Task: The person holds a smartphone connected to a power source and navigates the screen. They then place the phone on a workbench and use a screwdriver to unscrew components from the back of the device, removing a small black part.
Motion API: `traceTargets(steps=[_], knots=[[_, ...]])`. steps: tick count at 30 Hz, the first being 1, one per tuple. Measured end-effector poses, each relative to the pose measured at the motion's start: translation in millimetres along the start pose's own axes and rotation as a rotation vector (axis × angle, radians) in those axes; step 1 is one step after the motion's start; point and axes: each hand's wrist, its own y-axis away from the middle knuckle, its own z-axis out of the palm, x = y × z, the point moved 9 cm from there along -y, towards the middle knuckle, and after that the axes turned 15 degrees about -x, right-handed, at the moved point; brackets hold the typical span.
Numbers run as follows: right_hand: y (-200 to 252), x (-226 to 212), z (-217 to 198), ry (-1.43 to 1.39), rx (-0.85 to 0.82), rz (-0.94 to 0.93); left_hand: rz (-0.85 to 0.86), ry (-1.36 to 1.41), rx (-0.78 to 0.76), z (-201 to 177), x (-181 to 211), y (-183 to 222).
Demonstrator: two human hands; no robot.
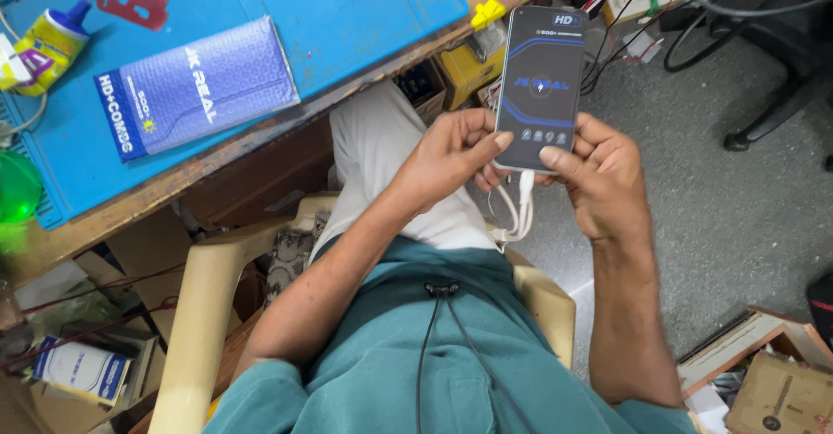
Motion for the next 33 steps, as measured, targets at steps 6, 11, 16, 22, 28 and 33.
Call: traceTargets(steps=[6,11,16,22,28,33], knots=[[6.8,-24.5,25.9,0.638,0.019,-0.017,0.318,0.348,0.045,-14.2,40.9,-14.2],[10.7,-45.7,47.5,1.139,0.168,0.097,0.503,0.607,0.047,-22.3,26.5,-17.5],[4.9,-68.7,69.6,1.116,0.182,-0.154,0.529,0.668,-0.004,-21.2,-0.5,-14.1],[-3.1,-69.6,82.8,1.212,0.201,-0.125,0.506,0.743,-0.082,-18.8,8.2,-11.9],[-2.4,-66.9,88.2,1.258,0.181,-0.123,0.527,0.512,-0.037,-35.7,30.8,-8.5],[-0.7,-64.7,90.0,1.280,0.165,-0.122,0.508,0.105,-0.040,-44.6,46.3,-2.5]])
